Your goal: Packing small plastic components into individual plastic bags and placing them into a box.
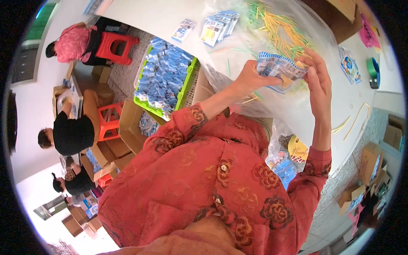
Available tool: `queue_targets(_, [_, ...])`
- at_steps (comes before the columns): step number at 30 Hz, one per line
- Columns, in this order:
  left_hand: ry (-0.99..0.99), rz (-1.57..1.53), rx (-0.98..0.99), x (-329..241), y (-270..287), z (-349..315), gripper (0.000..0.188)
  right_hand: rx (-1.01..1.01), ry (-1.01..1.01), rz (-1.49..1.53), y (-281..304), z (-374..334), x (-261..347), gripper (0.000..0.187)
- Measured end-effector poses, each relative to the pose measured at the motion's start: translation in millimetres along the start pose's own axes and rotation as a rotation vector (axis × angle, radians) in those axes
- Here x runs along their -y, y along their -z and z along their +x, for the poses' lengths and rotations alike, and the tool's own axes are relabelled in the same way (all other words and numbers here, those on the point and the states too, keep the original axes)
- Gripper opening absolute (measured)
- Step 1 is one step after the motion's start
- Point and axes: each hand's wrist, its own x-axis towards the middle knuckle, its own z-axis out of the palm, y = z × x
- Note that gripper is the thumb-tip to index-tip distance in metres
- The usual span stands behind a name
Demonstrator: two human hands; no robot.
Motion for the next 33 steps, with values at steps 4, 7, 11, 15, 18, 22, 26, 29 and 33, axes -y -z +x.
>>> queue_targets(4, [0.002, -0.007, 0.016, 2.9, -6.8, -2.4, 0.027, 0.046, -0.078, -0.068, 21.0, -17.4, -29.1, 0.027])
queue_targets(7, [-0.027, 0.108, 0.009, 6.3, -10.5, -4.6, 0.026, -0.004, -0.084, -0.127, 20.4, -22.2, -24.6, 0.018])
queue_targets(11, [-0.064, 0.251, 0.03, 1.4, -8.9, -6.6, 0.028, -0.03, -0.033, -0.21, 12.5, -21.1, -15.0, 0.012])
queue_targets(15, [-0.021, 0.243, 0.032, -2.2, -6.5, -12.8, 0.029, -0.082, -0.001, -0.182, -1.4, -22.2, -12.9, 0.011])
queue_targets(18, [-0.031, 0.239, 0.001, -1.0, -2.8, -14.2, 0.026, -0.06, 0.04, -0.213, -6.3, -23.9, -5.2, 0.011])
queue_targets(22, [0.002, 0.254, -0.024, -2.1, 1.4, -14.6, 0.022, 0.033, 0.074, -0.192, -9.9, -26.9, -5.2, 0.011])
queue_targets(26, [-0.029, 0.298, -0.049, -6.0, 2.2, -17.9, 0.02, 0.026, 0.03, -0.134, -20.8, -24.4, 1.3, 0.012])
queue_targets(29, [-0.004, 0.336, -0.037, -7.8, 5.1, -22.4, 0.021, 0.121, 0.034, -0.266, -20.6, -20.9, -2.9, 0.014])
queue_targets(33, [0.061, 0.293, -0.048, -2.0, 19.0, -29.6, 0.027, 0.229, 0.011, -0.341, -17.3, -9.0, -1.2, 0.015])
